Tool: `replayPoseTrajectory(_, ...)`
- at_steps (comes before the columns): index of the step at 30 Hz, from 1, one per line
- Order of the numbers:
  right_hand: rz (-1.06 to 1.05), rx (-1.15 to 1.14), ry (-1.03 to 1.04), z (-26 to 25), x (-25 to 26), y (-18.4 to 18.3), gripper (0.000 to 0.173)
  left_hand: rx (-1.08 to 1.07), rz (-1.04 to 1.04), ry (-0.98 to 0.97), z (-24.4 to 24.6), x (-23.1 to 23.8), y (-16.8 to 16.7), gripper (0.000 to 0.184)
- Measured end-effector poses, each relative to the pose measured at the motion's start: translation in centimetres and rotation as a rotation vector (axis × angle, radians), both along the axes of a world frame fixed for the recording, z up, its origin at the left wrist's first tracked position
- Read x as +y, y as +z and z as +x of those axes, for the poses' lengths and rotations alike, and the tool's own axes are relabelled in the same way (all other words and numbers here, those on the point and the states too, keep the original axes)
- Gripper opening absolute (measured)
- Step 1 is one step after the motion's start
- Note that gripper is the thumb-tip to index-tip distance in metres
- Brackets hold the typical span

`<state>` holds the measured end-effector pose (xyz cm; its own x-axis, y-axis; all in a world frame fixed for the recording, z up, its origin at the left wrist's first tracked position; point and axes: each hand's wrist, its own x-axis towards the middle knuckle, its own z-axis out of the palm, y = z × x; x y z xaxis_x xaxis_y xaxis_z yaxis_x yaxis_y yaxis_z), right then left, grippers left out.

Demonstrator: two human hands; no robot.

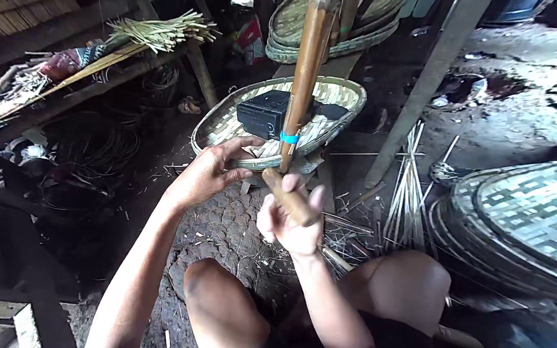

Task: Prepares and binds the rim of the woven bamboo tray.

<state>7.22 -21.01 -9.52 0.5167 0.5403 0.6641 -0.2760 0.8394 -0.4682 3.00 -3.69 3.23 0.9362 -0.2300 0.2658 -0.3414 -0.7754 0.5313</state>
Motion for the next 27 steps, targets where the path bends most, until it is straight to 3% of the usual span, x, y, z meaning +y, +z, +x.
replayPoseTrajectory(2,-0.228,-0.219,-0.247,-3.1,-2.5,-0.8,0.044,-0.012,0.011,0.005,-0.1,-0.1,-0.4,0.048)
replayPoseTrajectory(6,-0.093,-0.521,-0.345,-6.1,-6.0,4.0,0.028,-0.051,0.036,0.006,0.0,0.1,-0.7,0.041)
replayPoseTrajectory(8,-0.182,-0.565,-0.437,-3.2,-3.1,8.3,0.02,-0.181,0.055,-0.025,0.6,2.0,-3.1,0.031)
replayPoseTrajectory(10,-0.402,-0.63,-0.453,1.0,0.0,12.8,0.021,-0.43,0.018,-0.073,2.6,4.8,-7.1,0.014)
replayPoseTrajectory(11,-0.531,-0.656,-0.474,2.5,0.6,14.2,0.026,-0.491,0.02,-0.078,3.0,4.9,-7.6,0.016)
replayPoseTrajectory(13,-0.595,-0.648,-0.533,3.5,-0.8,15.6,0.039,-0.48,0.137,-0.043,2.3,2.7,-4.6,0.018)
replayPoseTrajectory(15,-0.482,-0.636,-0.628,3.7,-4.0,14.6,0.043,-0.383,0.25,0.026,0.8,-0.9,-0.3,0.018)
replayPoseTrajectory(17,-0.388,-0.536,-0.758,4.5,-6.5,11.2,0.035,-0.337,0.293,-0.002,1.0,-1.2,1.1,0.02)
replayPoseTrajectory(22,-0.64,-0.226,-0.98,5.1,-7.3,2.3,0.029,-0.133,0.142,-0.061,2.5,0.7,2.1,0.019)
replayPoseTrajectory(24,-0.714,-0.291,-1.183,6.1,-6.7,1.8,0.03,-0.066,0.029,-0.02,2.1,1.0,1.9,0.018)
replayPoseTrajectory(27,-0.795,-0.53,-1.513,10.1,-6.5,5.3,0.034,-0.056,-0.064,0.109,-0.4,0.7,1.3,0.021)
